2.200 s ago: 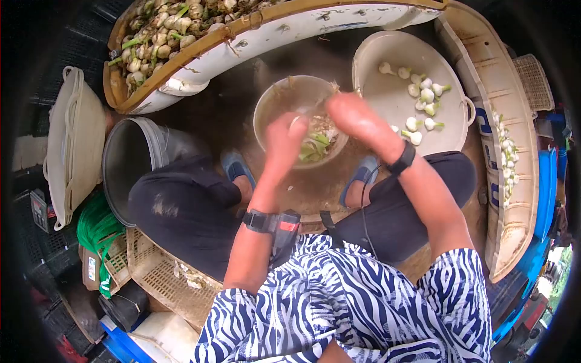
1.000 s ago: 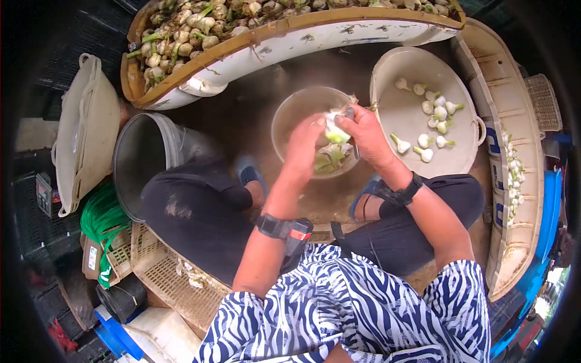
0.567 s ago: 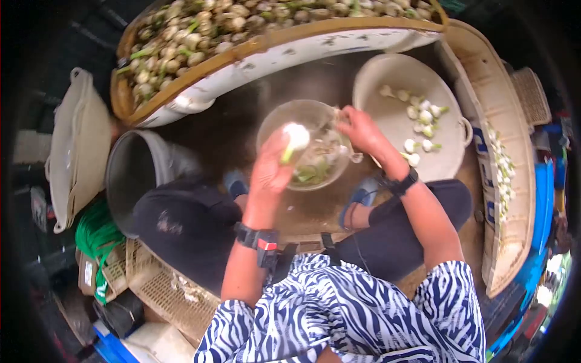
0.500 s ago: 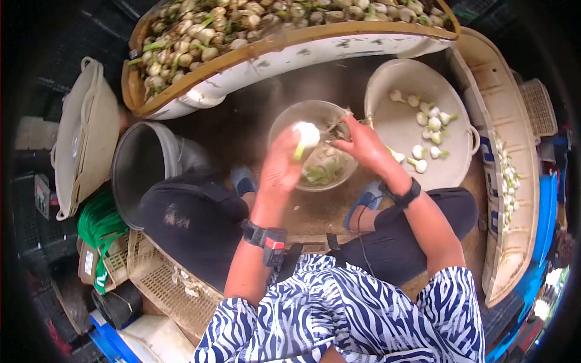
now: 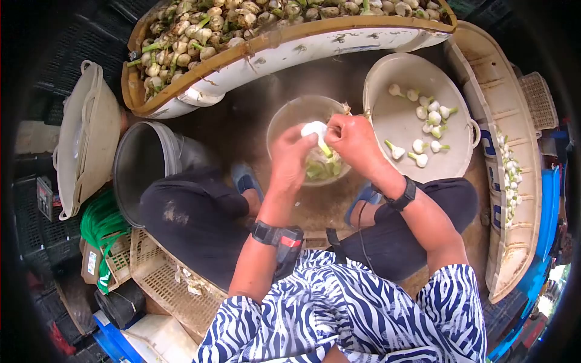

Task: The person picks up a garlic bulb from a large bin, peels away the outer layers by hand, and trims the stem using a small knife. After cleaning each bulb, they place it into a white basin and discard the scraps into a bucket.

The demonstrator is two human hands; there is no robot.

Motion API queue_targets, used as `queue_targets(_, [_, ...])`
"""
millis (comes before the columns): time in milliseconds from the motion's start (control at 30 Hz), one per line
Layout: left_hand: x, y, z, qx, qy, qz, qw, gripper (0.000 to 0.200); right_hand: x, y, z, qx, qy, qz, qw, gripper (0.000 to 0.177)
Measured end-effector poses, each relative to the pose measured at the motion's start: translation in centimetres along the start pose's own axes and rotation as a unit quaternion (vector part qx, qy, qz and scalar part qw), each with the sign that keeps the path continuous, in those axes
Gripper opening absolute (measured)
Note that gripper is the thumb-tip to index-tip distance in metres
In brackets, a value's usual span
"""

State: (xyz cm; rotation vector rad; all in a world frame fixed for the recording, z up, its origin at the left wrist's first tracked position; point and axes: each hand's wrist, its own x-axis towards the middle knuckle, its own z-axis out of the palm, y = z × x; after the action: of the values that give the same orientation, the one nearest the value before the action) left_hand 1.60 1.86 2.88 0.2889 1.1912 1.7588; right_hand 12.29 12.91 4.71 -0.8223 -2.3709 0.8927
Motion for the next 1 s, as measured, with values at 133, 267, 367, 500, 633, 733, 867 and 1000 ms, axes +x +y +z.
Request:
queue_targets(133, [0.2,-1.1,-0.5,-0.212,-0.022,-0.011,0.977,0.029,0.5,3.2,1.5,0.098,-0.097,0.137,0.981,0.018])
queue_targets(267, [0.6,-1.9,-0.9,-0.328,-0.009,-0.021,0.945,0.027,-0.3,1.8,0.6,0.175,-0.338,0.235,0.894,0.028])
queue_targets(367, [1.1,-1.6,-1.7,-0.248,-0.002,0.008,0.969,0.027,-0.8,1.3,0.2,0.096,-0.112,0.064,0.987,0.035])
queue_targets(500, [0.4,-1.6,0.0,-0.115,0.034,0.016,0.993,0.029,-0.3,-2.2,-1.4,0.151,-0.104,-0.028,0.983,0.030])
queue_targets(633, [-0.3,0.0,-0.4,0.109,-0.059,-0.035,0.992,0.034,0.7,0.4,-1.2,0.324,-0.070,0.140,0.933,0.016])
queue_targets(733, [0.1,0.0,-1.6,0.074,-0.001,-0.031,0.997,0.029,0.6,2.0,-2.2,0.453,-0.078,0.166,0.872,0.013])
queue_targets(867, [2.0,-1.6,-3.9,0.224,0.099,0.047,0.968,0.022,1.3,2.5,-3.9,0.554,-0.054,0.186,0.810,0.013])
queue_targets(1000, [4.2,-5.1,-4.0,0.371,-0.022,0.164,0.914,0.026,3.0,1.1,-4.9,0.533,-0.037,0.148,0.832,0.014])
